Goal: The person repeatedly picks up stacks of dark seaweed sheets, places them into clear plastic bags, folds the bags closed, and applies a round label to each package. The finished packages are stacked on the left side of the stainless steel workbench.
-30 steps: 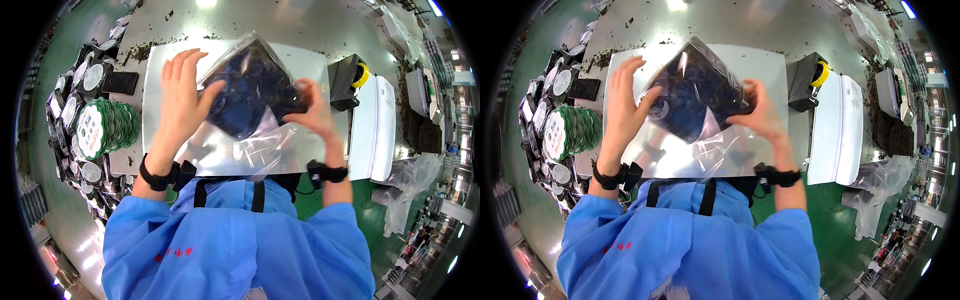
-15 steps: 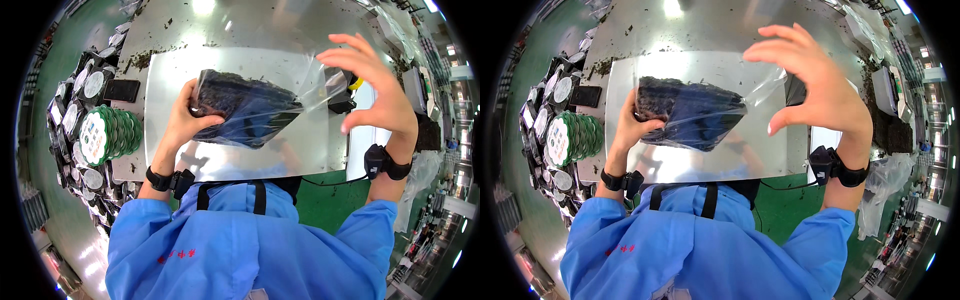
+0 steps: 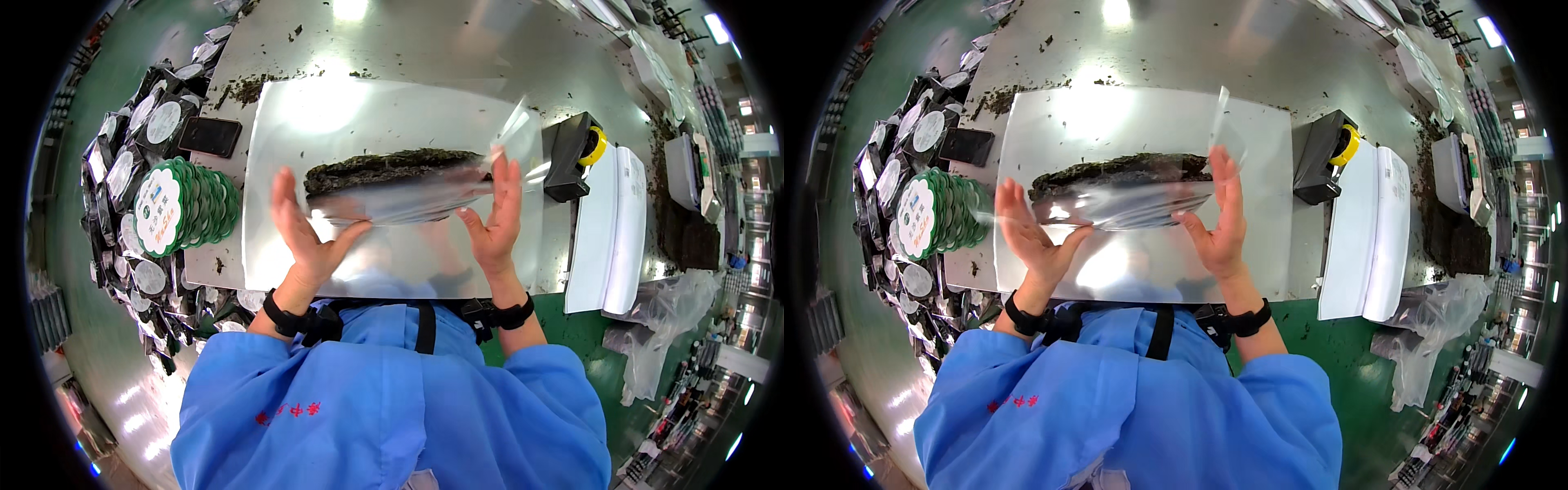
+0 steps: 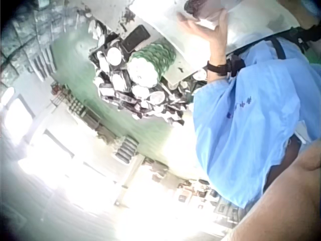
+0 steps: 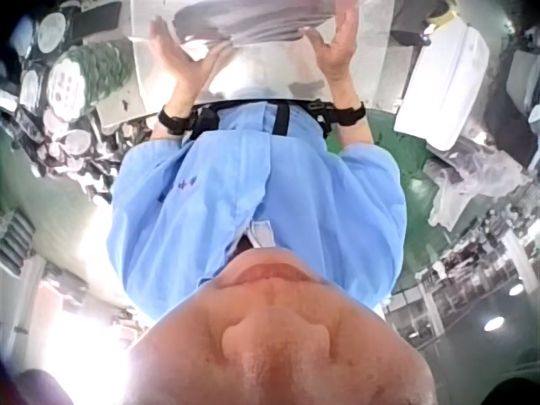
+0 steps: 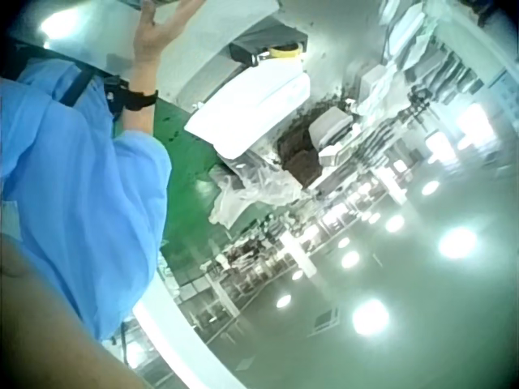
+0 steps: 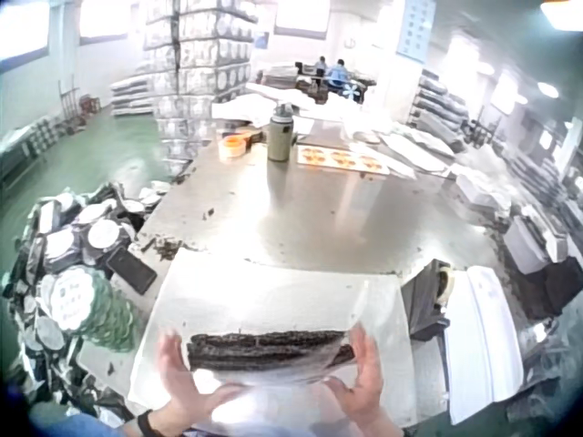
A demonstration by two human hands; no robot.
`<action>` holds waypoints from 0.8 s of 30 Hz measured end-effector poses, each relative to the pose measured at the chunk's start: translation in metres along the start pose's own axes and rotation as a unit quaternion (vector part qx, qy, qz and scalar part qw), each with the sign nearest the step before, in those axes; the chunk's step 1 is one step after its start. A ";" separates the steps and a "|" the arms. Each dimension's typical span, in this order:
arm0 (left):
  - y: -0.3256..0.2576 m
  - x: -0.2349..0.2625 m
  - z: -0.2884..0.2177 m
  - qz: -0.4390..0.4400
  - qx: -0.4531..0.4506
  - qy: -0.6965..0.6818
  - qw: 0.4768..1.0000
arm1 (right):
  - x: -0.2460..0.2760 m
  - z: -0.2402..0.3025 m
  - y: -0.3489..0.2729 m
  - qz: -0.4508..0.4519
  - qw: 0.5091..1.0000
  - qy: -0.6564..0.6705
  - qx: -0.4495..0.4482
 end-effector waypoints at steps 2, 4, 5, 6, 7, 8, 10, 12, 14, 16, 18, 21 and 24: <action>-0.012 -0.006 0.003 0.055 0.086 -0.002 0.995 | -0.001 0.003 0.006 0.009 0.998 -0.053 0.039; 0.006 -0.008 -0.004 0.061 -0.006 0.100 0.993 | 0.002 0.014 0.017 0.074 0.971 -0.166 0.155; 0.011 -0.009 -0.006 0.082 -0.005 0.111 0.990 | -0.001 0.020 0.022 0.106 0.947 -0.221 0.210; 0.016 -0.008 -0.011 0.105 0.000 0.119 0.987 | -0.006 0.031 0.029 0.099 0.944 -0.203 0.240; 0.022 -0.007 -0.017 0.134 -0.006 0.112 0.985 | -0.010 0.033 0.031 0.141 0.947 -0.190 0.217; 0.031 -0.005 -0.021 0.161 -0.016 0.108 0.981 | -0.016 0.032 0.034 0.182 0.948 -0.174 0.197; 0.053 -0.006 -0.028 0.198 0.005 0.077 0.977 | -0.021 0.032 0.041 0.220 0.949 -0.155 0.165; 0.078 -0.017 -0.036 0.260 -0.023 0.013 0.965 | -0.026 0.036 0.046 0.261 0.939 -0.167 0.147; 0.081 -0.029 -0.039 0.242 0.004 -0.100 0.965 | -0.029 0.038 0.048 0.291 0.936 -0.162 0.118; 0.077 -0.037 -0.027 0.344 0.067 -0.100 0.931 | -0.032 0.039 0.050 0.309 0.938 -0.138 0.077; 0.075 -0.041 -0.018 0.421 0.121 -0.114 0.892 | -0.037 0.070 0.053 0.247 0.955 -0.117 0.116; 0.081 -0.036 -0.017 0.353 0.047 -0.165 0.920 | -0.028 0.108 0.076 0.216 0.968 -0.036 0.123; 0.080 -0.037 -0.022 0.349 0.038 -0.164 0.922 | -0.018 0.095 0.092 0.209 0.965 -0.107 0.121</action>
Point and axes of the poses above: each hand's wrist, its own y-axis towards the middle knuckle, its own x-axis out of the back of the hand, z = x × y, the point moved 6 cm from there along y, towards the middle knuckle, and after that the axes turned 3 degrees about -z, right-handed, at the moved point
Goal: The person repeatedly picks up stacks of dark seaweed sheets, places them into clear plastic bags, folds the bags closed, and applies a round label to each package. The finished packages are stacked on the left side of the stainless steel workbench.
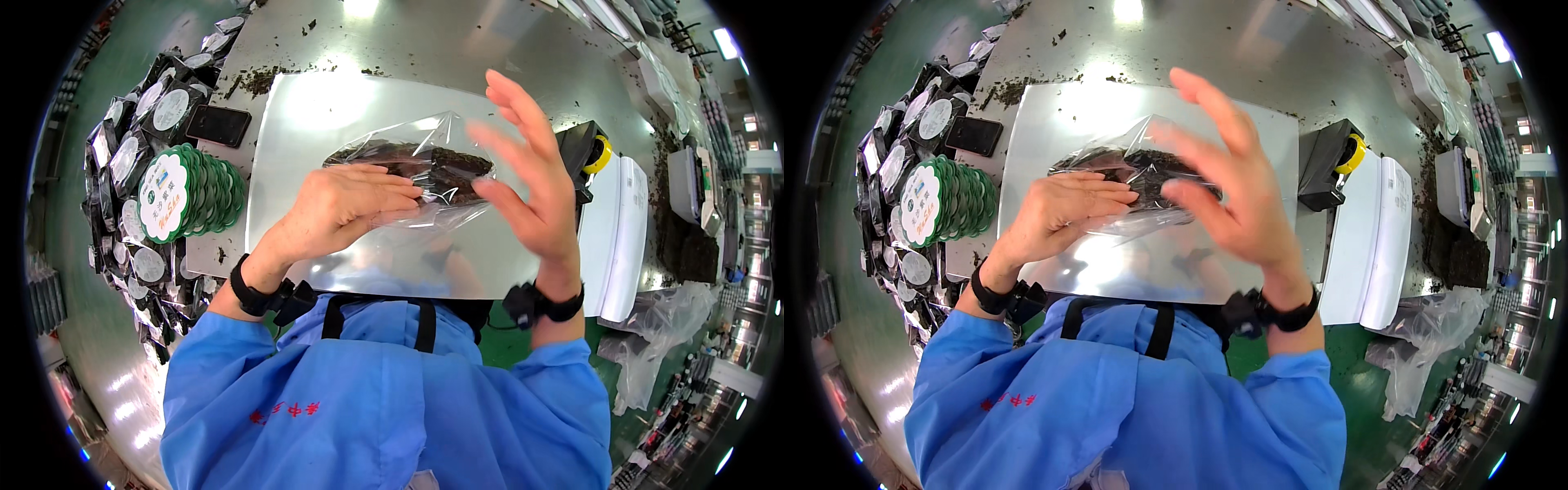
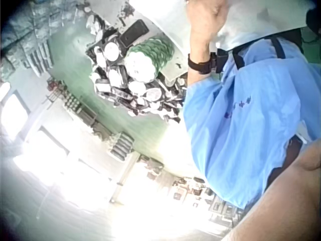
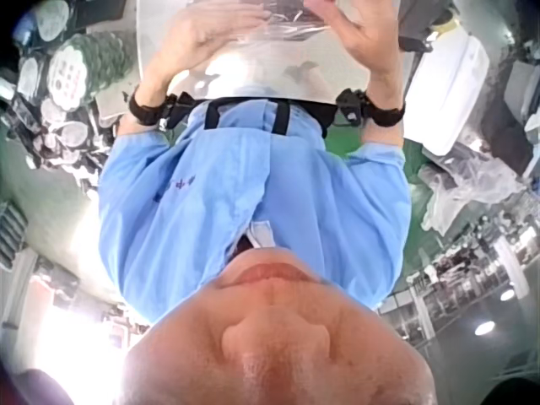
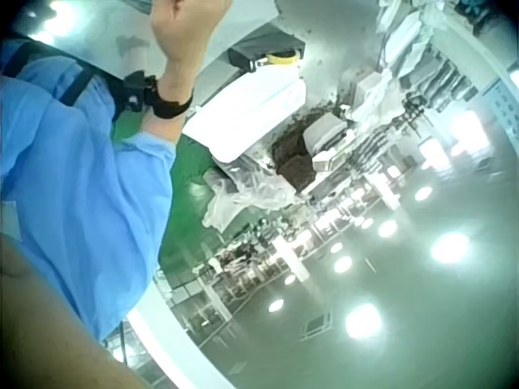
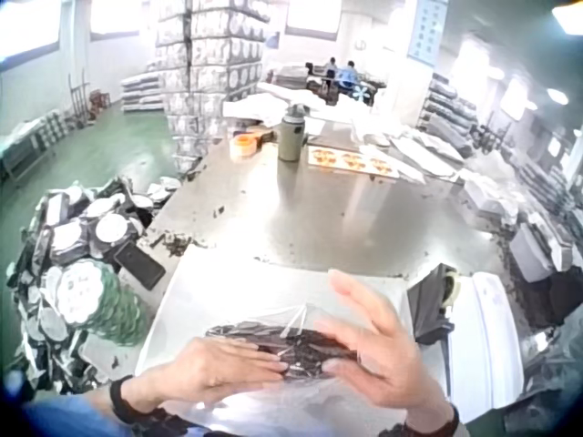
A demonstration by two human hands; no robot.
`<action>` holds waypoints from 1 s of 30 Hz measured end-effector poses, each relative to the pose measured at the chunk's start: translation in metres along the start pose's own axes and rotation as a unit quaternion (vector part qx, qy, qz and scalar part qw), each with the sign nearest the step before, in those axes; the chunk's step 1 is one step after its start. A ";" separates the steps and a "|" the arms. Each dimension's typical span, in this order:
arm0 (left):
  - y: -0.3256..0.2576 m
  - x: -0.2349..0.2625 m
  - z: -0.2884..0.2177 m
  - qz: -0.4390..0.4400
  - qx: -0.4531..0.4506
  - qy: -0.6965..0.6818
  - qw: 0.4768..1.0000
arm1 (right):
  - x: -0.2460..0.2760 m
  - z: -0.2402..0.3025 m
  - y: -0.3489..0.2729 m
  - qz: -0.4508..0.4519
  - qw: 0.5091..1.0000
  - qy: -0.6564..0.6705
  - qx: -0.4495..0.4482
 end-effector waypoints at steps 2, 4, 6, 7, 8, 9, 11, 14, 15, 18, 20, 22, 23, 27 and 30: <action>0.001 -0.001 -0.003 0.028 -0.005 -0.003 1.000 | -0.008 -0.019 0.007 0.027 0.997 -0.071 0.017; 0.000 -0.002 -0.005 0.035 -0.017 0.011 0.999 | -0.027 -0.029 0.014 0.076 0.989 -0.105 0.071; -0.004 0.000 -0.006 0.025 -0.037 0.046 0.998 | -0.028 -0.038 0.021 0.061 0.996 -0.055 0.047; -0.007 -0.002 -0.009 0.032 -0.040 0.049 0.998 | -0.028 -0.041 0.023 0.052 0.998 -0.030 0.035; -0.010 -0.005 -0.014 0.038 -0.042 0.053 0.997 | -0.033 -0.041 0.026 0.068 0.998 -0.001 -0.017; -0.013 -0.009 -0.018 0.045 -0.043 0.057 0.996 | -0.039 -0.036 0.027 0.084 0.994 0.028 -0.071; -0.017 -0.010 -0.020 0.037 -0.058 0.059 0.996 | -0.044 -0.030 0.031 0.114 0.987 0.068 -0.088; -0.019 -0.007 -0.021 0.035 -0.067 0.044 0.996 | -0.036 -0.028 0.031 0.133 0.987 0.091 -0.012; -0.020 -0.008 -0.022 0.040 -0.069 0.032 0.996 | -0.036 -0.029 0.030 0.109 0.990 0.082 -0.039; -0.021 -0.010 -0.021 0.053 -0.076 0.010 0.996 | -0.047 -0.035 0.025 0.039 0.983 0.105 -0.146; -0.021 -0.009 -0.019 0.054 -0.069 0.005 0.996 | -0.044 -0.043 0.025 -0.003 0.940 0.268 -0.209; -0.020 -0.007 -0.018 0.048 -0.049 0.006 0.998 | -0.024 -0.041 0.025 -0.068 0.906 0.359 -0.216; -0.020 -0.008 -0.017 0.051 -0.042 -0.002 0.998 | -0.008 -0.035 0.017 -0.115 0.894 0.389 -0.189; -0.009 -0.008 -0.012 0.055 -0.039 0.009 0.998 | -0.020 -0.006 -0.035 0.147 0.959 0.164 -0.179; -0.007 -0.010 -0.013 0.078 -0.016 0.003 0.997 | -0.036 -0.011 -0.064 0.122 0.971 0.084 -0.188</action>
Point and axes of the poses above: each hand's wrist, its own y-axis towards the middle knuckle, its own x-axis out of the back of the hand, z = x × y, the point moved 6 cm from there along y, towards the middle knuckle, and after that the axes turned 3 degrees about -z, right-handed, at the moved point
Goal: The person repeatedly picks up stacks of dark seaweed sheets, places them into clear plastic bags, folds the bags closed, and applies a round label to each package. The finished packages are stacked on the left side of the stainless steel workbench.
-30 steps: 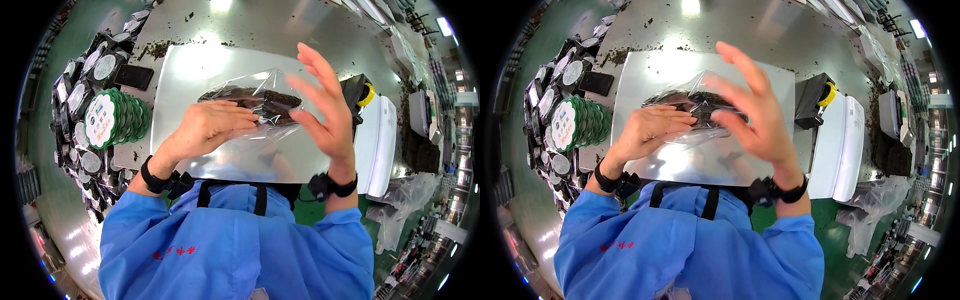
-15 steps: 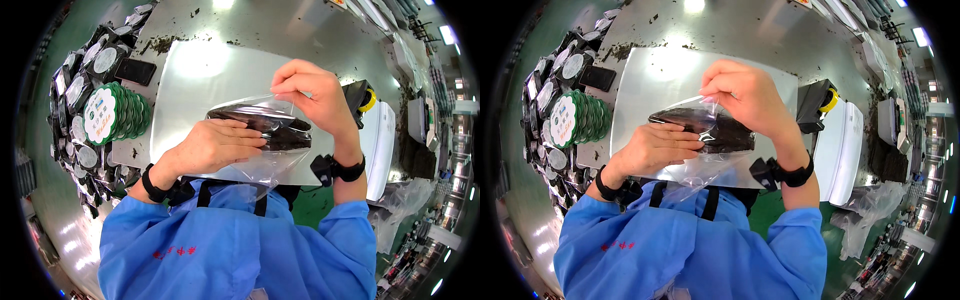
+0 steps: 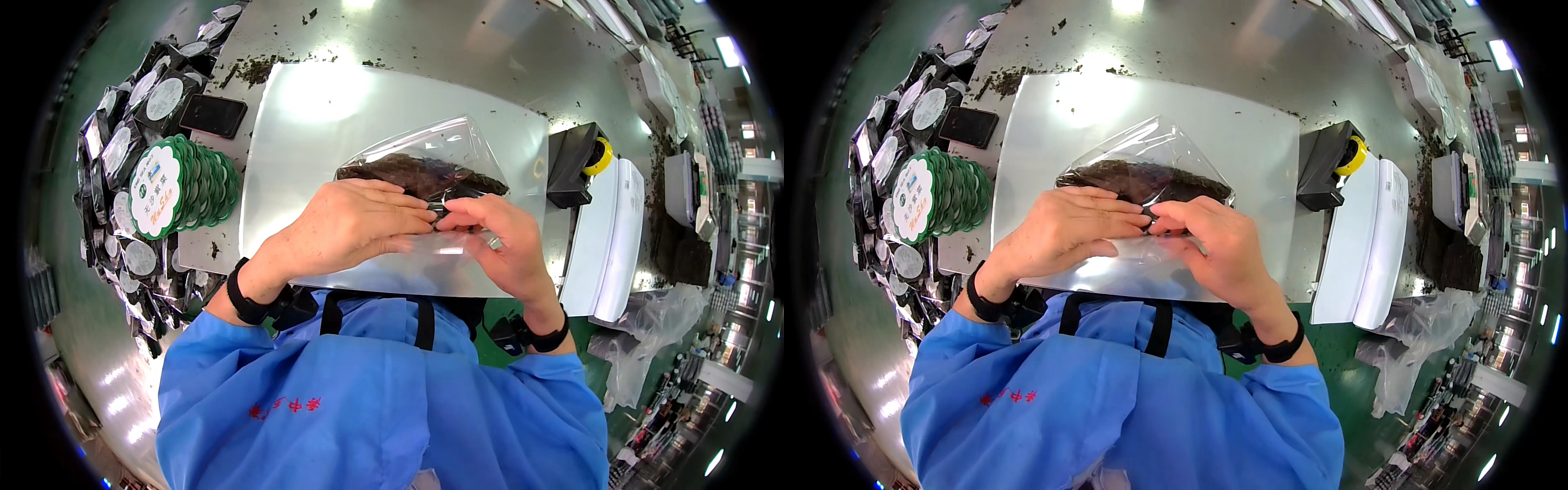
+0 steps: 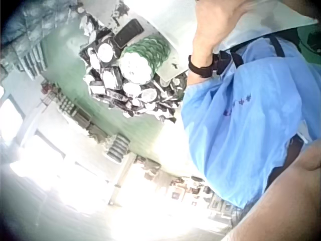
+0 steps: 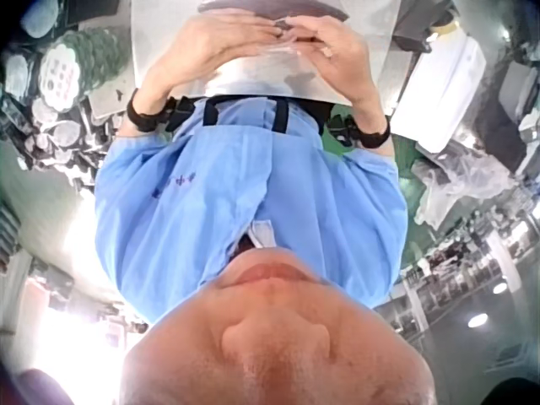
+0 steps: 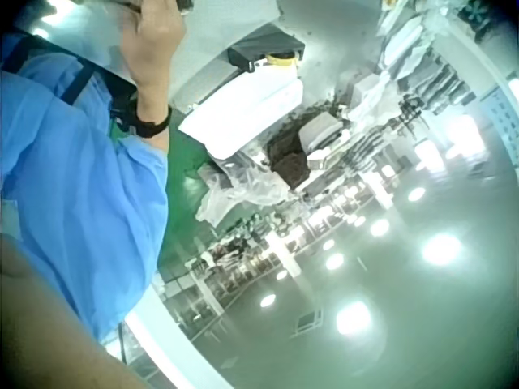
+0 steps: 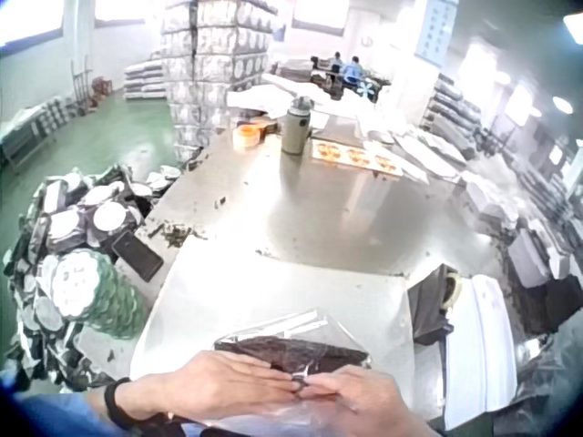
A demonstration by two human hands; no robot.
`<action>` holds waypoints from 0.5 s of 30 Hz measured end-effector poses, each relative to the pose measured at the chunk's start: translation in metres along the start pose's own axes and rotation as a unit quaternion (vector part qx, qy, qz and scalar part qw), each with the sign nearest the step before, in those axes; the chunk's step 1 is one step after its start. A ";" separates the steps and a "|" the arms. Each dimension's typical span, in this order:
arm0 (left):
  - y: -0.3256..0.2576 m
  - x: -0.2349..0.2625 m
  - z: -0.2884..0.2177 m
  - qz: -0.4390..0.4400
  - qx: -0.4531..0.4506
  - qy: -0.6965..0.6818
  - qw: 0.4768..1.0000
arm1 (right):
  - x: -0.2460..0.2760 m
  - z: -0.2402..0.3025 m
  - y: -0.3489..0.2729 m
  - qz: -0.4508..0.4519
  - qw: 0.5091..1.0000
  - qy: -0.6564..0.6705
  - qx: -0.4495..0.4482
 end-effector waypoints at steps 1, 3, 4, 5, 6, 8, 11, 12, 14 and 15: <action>0.001 -0.001 0.000 0.010 0.011 -0.007 1.000 | -0.001 -0.005 -0.001 -0.019 0.999 0.022 -0.027; 0.003 0.008 -0.005 -0.080 0.012 0.011 0.997 | -0.001 -0.014 0.000 -0.055 0.993 0.070 -0.075; 0.004 0.013 -0.007 -0.125 0.013 0.020 0.992 | -0.002 -0.017 0.001 -0.029 0.990 0.087 -0.107; 0.007 0.021 -0.007 -0.177 0.041 0.078 0.980 | 0.000 -0.017 0.003 -0.005 0.985 0.102 -0.141; 0.011 0.031 -0.008 -0.227 0.069 0.134 0.962 | 0.000 -0.019 0.004 0.019 0.977 0.117 -0.175; 0.013 0.037 0.009 -0.254 0.149 0.148 0.944 | -0.002 -0.029 0.007 0.032 0.957 0.160 -0.238; 0.009 0.013 0.055 -0.059 0.346 -0.182 0.919 | 0.010 -0.019 0.008 -0.076 0.974 0.075 -0.198; 0.008 0.011 0.058 -0.063 0.354 -0.203 0.911 | 0.017 -0.014 0.008 -0.136 0.977 0.021 -0.162; 0.005 0.005 0.063 -0.069 0.368 -0.248 0.893 | 0.031 -0.004 0.011 -0.235 0.963 -0.130 -0.023; 0.006 0.004 0.063 -0.072 0.376 -0.248 0.890 | 0.032 -0.011 0.011 -0.230 0.966 -0.112 -0.025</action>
Point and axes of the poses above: each hand's wrist, its own y-axis towards the middle knuckle, its own x-axis out of the back of the hand, z = x × y, the point moved 6 cm from there along y, towards the middle knuckle, and after that the axes turned 3 degrees about -z, right-handed, at the moved point
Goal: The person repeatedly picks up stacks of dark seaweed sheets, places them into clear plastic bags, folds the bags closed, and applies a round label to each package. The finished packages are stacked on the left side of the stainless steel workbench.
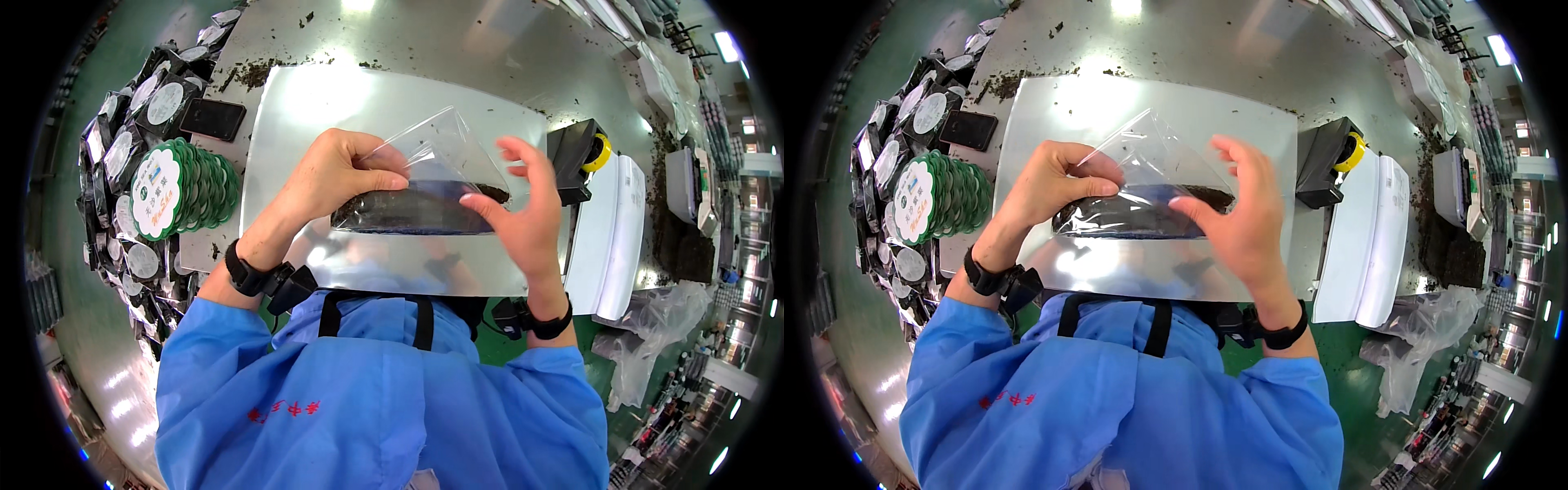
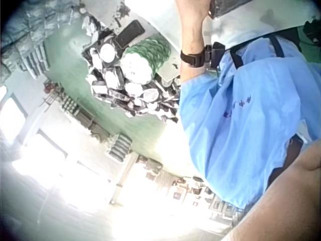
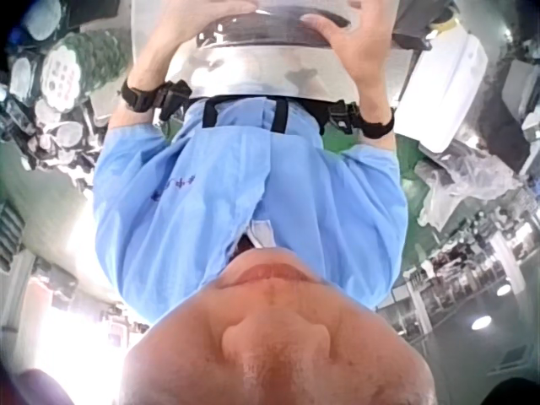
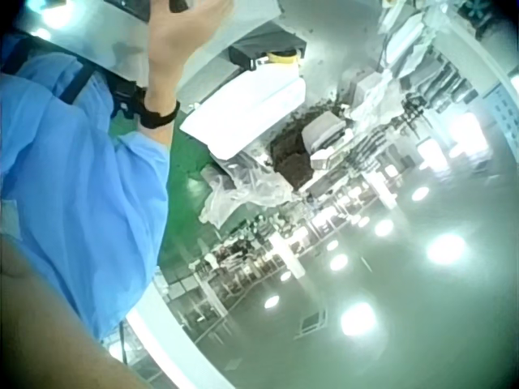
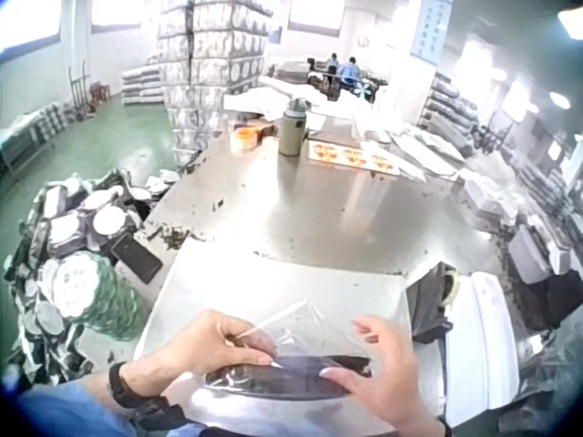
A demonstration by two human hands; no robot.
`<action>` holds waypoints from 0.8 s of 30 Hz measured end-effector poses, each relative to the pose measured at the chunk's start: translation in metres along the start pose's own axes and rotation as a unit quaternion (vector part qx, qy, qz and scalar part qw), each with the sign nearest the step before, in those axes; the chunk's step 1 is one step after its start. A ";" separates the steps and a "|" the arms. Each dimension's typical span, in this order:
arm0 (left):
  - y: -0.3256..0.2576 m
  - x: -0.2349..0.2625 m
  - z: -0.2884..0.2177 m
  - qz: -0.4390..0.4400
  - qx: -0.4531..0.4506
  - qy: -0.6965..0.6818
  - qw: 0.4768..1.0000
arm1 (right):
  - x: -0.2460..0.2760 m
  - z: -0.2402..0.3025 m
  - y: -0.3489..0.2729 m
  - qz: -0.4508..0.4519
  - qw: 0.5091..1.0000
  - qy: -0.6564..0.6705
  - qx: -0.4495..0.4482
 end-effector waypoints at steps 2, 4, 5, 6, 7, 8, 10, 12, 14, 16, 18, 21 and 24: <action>0.000 -0.002 -0.003 -0.008 0.014 -0.001 1.000 | -0.009 -0.023 0.005 0.074 0.988 0.109 -0.086; -0.004 -0.003 -0.007 0.008 0.014 0.011 1.000 | -0.018 -0.031 0.001 0.152 0.956 0.192 -0.165; -0.008 -0.003 -0.007 0.014 0.016 0.016 1.000 | -0.020 -0.029 0.001 0.167 0.955 0.186 -0.161; -0.012 -0.004 -0.009 -0.005 -0.005 0.054 0.999 | -0.022 -0.027 0.001 0.181 0.954 0.180 -0.157; -0.017 -0.006 -0.011 -0.023 -0.026 0.091 0.995 | -0.021 -0.024 0.001 0.164 0.967 0.156 -0.118; -0.020 -0.006 -0.015 -0.043 -0.048 0.129 0.990 | -0.020 -0.021 0.001 0.147 0.977 0.131 -0.077; -0.021 -0.010 -0.026 -0.045 -0.140 0.240 0.959 | -0.019 -0.012 0.003 0.123 0.989 0.067 0.049; -0.031 -0.019 -0.038 -0.062 -0.344 0.292 0.890 | -0.017 -0.003 0.004 0.109 0.971 -0.018 0.213; -0.041 -0.033 -0.042 -0.007 -0.325 0.328 0.887 | -0.018 0.002 0.002 0.093 0.960 -0.033 0.262; -0.056 -0.055 -0.053 0.008 -0.313 0.394 0.864 | -0.018 0.002 0.001 0.089 0.951 -0.058 0.291; -0.060 -0.064 -0.036 -0.001 -0.335 0.486 0.807 | -0.017 0.001 -0.002 0.100 0.944 -0.090 0.301; -0.060 -0.062 -0.031 -0.009 -0.355 0.523 0.774 | -0.004 0.009 0.001 0.103 0.907 -0.171 0.372; -0.051 -0.055 -0.033 0.003 -0.359 0.530 0.768 | 0.018 -0.018 0.011 0.088 0.902 -0.250 0.340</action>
Point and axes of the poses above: each hand's wrist, its own y-axis towards the middle knuckle, its own x-axis out of the back of the hand, z = x × y, the point moved 6 cm from there along y, towards the middle knuckle, and after that the axes turned 3 degrees about -z, right-handed, at the moved point
